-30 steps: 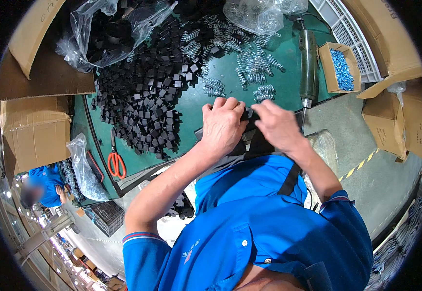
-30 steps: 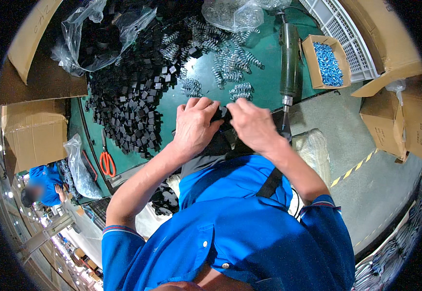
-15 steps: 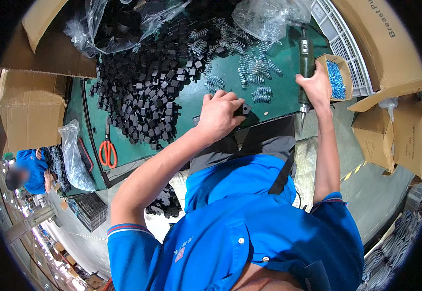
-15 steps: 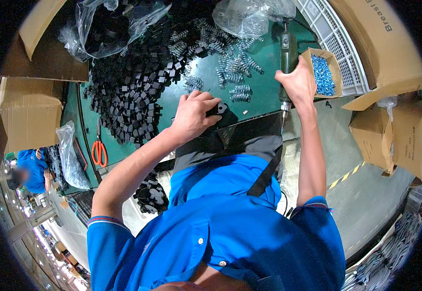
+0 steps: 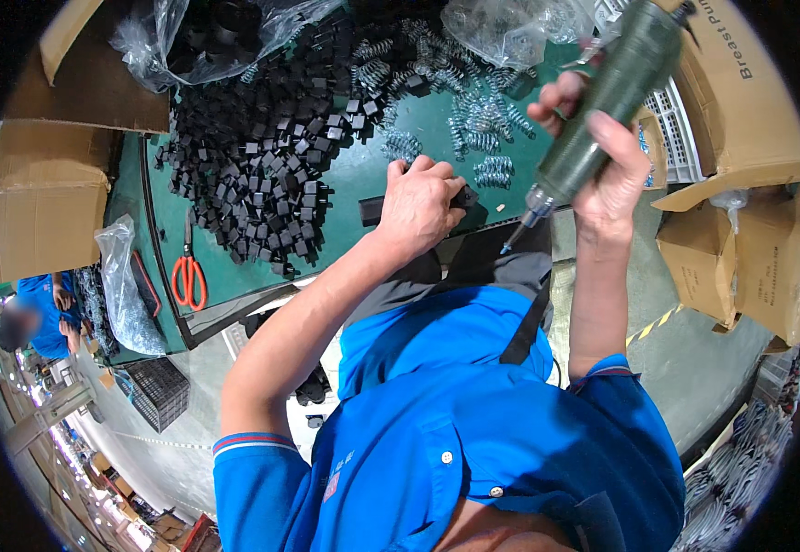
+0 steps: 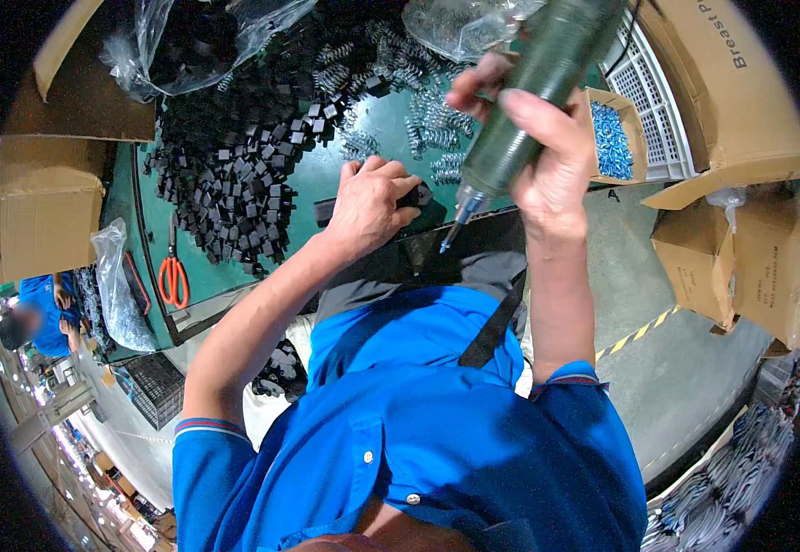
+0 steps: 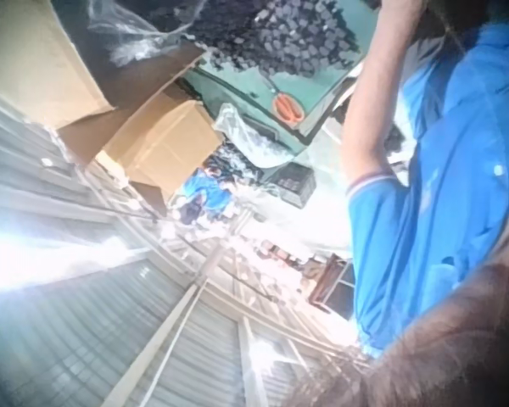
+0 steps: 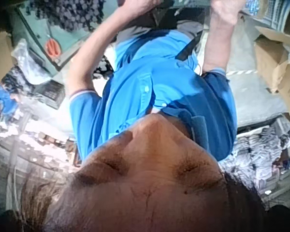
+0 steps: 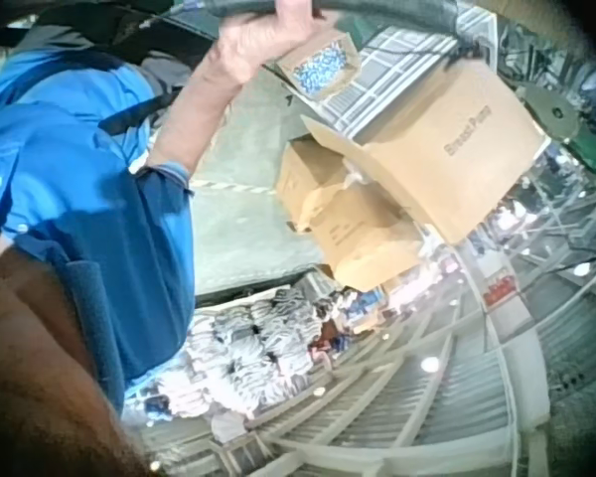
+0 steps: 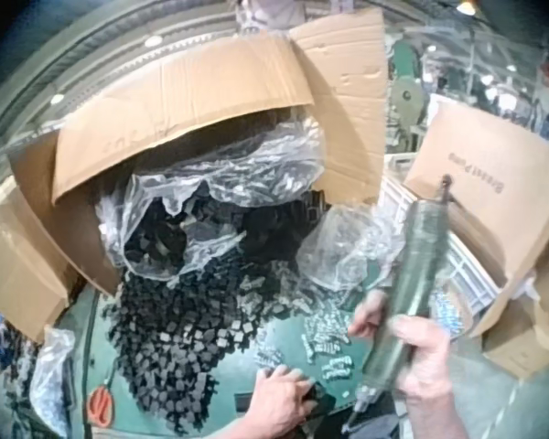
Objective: The person repeatedly picks up small black plastic components and metal springs from a green workbench, inserts the springs into the components, and uses a green pneumatic tool to fasten them. The person handles the parts one at a time and places the finished assemblies on the table.
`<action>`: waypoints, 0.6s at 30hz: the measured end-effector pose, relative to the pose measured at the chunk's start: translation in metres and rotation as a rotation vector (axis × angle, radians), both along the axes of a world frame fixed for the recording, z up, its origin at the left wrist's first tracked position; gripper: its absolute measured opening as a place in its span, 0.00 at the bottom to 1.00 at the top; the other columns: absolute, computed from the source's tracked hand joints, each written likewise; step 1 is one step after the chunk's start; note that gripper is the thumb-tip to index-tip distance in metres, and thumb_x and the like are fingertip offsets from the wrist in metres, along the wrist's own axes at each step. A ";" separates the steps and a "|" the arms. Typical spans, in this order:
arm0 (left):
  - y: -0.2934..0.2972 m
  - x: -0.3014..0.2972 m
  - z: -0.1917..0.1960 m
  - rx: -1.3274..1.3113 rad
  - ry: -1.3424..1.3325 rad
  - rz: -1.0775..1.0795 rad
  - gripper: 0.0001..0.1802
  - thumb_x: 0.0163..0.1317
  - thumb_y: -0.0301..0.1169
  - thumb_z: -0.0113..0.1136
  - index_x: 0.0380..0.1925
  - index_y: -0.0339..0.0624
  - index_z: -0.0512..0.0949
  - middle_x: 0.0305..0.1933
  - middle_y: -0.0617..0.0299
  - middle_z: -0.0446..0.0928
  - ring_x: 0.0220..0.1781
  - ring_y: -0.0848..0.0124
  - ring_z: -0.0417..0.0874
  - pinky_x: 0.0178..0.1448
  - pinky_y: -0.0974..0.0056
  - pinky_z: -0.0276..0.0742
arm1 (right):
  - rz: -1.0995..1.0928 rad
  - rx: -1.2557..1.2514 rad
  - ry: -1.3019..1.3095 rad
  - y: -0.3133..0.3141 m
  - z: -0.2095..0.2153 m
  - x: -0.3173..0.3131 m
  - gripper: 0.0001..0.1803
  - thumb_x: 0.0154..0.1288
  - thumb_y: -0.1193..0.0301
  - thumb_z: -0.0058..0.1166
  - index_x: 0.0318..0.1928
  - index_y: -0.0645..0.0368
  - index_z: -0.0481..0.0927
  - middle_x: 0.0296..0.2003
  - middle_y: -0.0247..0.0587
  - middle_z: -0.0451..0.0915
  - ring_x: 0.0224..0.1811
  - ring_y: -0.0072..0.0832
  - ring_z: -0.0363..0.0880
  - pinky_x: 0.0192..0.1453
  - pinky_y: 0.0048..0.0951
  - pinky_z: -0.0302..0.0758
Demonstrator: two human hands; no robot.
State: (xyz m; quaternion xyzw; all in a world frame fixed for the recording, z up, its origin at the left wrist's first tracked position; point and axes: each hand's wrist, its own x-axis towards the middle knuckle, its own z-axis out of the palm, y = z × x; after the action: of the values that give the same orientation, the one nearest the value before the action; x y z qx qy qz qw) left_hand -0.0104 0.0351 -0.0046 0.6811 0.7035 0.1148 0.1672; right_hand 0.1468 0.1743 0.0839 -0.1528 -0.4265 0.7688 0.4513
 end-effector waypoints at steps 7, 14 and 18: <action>0.000 0.001 0.002 -0.002 -0.032 0.012 0.23 0.49 0.37 0.70 0.47 0.45 0.84 0.42 0.64 0.78 0.54 0.63 0.75 0.59 0.53 0.64 | -0.191 0.306 -0.147 -0.009 -0.032 -0.028 0.28 0.61 0.78 0.60 0.61 0.74 0.68 0.32 0.43 0.77 0.30 0.30 0.79 0.36 0.30 0.77; -0.001 0.000 -0.001 0.016 -0.074 0.023 0.23 0.47 0.36 0.70 0.47 0.46 0.84 0.41 0.65 0.78 0.54 0.63 0.75 0.59 0.53 0.64 | -0.220 0.364 -0.092 -0.012 -0.042 -0.039 0.10 0.59 0.81 0.61 0.42 0.70 0.78 0.30 0.42 0.80 0.29 0.27 0.80 0.37 0.30 0.79; -0.002 -0.001 -0.002 0.038 -0.081 0.025 0.22 0.46 0.36 0.70 0.45 0.46 0.84 0.41 0.65 0.77 0.53 0.63 0.76 0.58 0.53 0.64 | -0.234 0.388 -0.160 -0.015 -0.044 -0.038 0.26 0.61 0.80 0.59 0.59 0.73 0.69 0.31 0.43 0.77 0.30 0.29 0.77 0.38 0.32 0.77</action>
State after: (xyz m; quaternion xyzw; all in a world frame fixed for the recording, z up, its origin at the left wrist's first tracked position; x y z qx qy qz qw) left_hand -0.0111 0.0333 -0.0067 0.6702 0.7022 0.1577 0.1814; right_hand 0.1089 0.1594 0.0397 -0.1720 -0.5799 0.6005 0.5231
